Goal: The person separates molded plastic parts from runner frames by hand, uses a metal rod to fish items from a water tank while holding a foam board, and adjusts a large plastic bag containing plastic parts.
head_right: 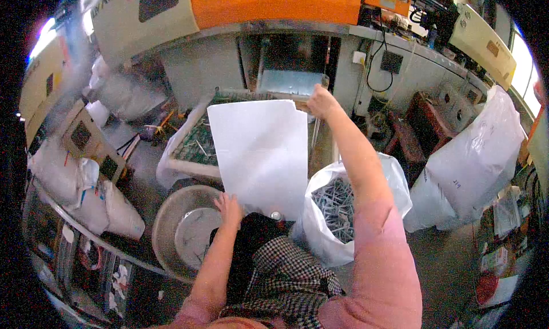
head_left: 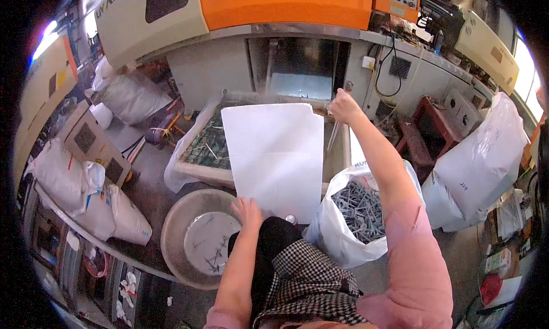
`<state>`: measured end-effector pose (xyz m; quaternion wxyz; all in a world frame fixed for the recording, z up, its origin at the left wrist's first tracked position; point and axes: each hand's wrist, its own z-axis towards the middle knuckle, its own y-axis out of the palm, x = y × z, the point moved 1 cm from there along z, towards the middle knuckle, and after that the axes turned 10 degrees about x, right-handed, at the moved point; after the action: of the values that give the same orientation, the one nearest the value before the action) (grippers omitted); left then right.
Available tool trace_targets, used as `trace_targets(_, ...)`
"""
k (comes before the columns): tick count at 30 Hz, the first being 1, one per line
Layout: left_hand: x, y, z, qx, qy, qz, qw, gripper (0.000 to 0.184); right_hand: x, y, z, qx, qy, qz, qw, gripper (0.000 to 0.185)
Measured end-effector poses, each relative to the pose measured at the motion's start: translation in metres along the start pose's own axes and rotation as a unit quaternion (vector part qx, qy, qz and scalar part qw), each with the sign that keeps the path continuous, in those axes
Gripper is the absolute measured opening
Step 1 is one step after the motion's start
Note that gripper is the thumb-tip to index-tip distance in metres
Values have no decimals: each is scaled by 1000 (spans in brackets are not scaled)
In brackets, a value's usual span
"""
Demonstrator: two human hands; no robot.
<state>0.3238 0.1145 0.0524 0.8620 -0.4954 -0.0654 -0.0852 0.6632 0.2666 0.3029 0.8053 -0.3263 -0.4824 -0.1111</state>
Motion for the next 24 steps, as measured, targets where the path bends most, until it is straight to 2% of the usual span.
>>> trace_targets(7, -2, 0, 2, 1, -11, -13, 1000, 23, -1, 5, -2, 5, 12, -10, 1000, 18)
trace_targets(10, -2, 1, 1, 0, -16, -4, 1000, 23, 1, -4, -5, -40, -25, -37, 998, 18)
trace_targets(12, -3, 1, 1, -4, -16, -6, 1000, 23, 2, -2, -7, -31, -4, -65, 997, 16)
trace_targets(17, -4, 6, 2, -13, -17, 0, 1000, 22, 7, -13, -11, -61, 39, -33, 997, 17)
trace_targets(19, -2, 2, 7, -44, -12, 12, 999, 27, 12, -8, -10, -137, 50, 14, 989, 18)
trace_targets(20, -2, 0, 10, -45, -11, 16, 999, 27, 8, -5, -14, -137, 51, 18, 989, 18)
trace_targets(22, 1, -3, 16, -27, 56, -2, 998, 41, -10, 15, -31, -194, 81, 65, 976, 19)
trace_targets(23, 7, -7, 29, -28, 58, 1, 998, 41, -23, 52, -47, -151, 77, 88, 982, 16)
trace_targets(24, 17, -14, 53, -40, 66, -15, 997, 48, -30, 55, -58, -193, 94, 101, 971, 15)
